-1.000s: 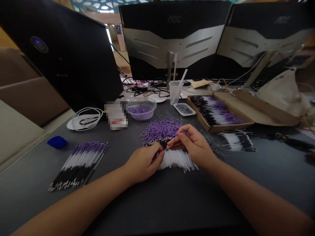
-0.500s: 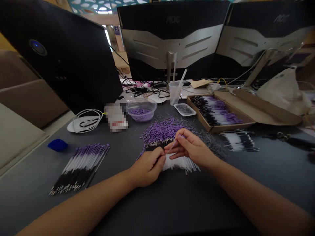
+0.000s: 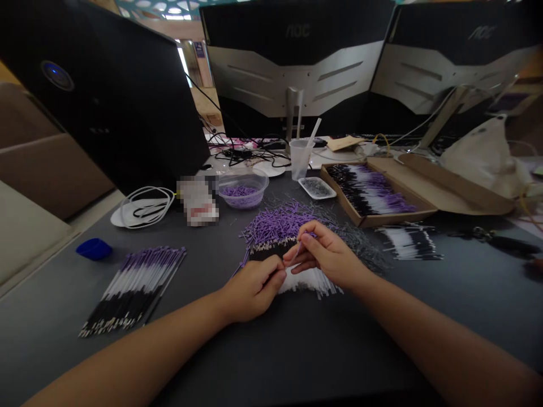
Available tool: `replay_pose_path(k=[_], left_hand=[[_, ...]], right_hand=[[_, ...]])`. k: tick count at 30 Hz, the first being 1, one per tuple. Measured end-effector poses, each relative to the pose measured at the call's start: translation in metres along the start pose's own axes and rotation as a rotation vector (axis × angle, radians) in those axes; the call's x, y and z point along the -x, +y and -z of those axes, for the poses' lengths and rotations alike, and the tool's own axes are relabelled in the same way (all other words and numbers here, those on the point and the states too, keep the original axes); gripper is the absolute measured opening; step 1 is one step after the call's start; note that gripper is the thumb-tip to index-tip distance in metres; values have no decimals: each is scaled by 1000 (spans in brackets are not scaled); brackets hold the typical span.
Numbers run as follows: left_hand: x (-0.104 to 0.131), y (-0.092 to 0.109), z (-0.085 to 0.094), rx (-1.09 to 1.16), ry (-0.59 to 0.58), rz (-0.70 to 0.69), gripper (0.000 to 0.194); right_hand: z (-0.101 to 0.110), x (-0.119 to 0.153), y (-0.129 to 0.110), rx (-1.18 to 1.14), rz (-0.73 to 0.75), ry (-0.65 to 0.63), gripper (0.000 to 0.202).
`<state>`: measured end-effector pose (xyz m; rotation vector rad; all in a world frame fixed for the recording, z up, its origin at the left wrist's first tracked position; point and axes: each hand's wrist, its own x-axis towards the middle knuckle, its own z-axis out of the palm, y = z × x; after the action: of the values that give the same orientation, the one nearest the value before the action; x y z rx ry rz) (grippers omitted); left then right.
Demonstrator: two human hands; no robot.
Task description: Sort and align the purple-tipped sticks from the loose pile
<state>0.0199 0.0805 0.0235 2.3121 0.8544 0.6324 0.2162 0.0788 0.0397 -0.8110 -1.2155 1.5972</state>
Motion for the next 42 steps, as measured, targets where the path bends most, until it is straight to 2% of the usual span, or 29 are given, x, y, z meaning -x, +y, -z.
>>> replay_pose_path(k=[4,7,13,19,25,29,35,39,41,42], left_hand=[[0,-1,-1,27,-16,-16,16],[1,-3,-2,28,-20,-9,18],[1,-1,-1,-17,22,-29,23],[3,5,6,6,-45,-27,24],[3,2,4,9,115,-87,20],[3,3,2,-2,141,-108,22],[4,3,-1,-7,151,-68,25],[-1,-2,-3,-13,150,-58,26],[-5,-6,-3,8,201,-22,26],[-7,-8,-3,26,237,0,26]], right_hand=[[1,-1,2,2,-27,2,27],[0,-1,5,29,25,22,27],[-2,2,7,11,17,-6,27],[-4,5,1,34,3,-39,23],[-11,7,9,0,71,71,21],[-15,9,13,24,75,103,21],[-21,11,16,90,96,145,22],[-13,5,8,205,27,78,20],[-1,3,-7,375,36,1,15],[6,4,-16,502,78,-12,18]])
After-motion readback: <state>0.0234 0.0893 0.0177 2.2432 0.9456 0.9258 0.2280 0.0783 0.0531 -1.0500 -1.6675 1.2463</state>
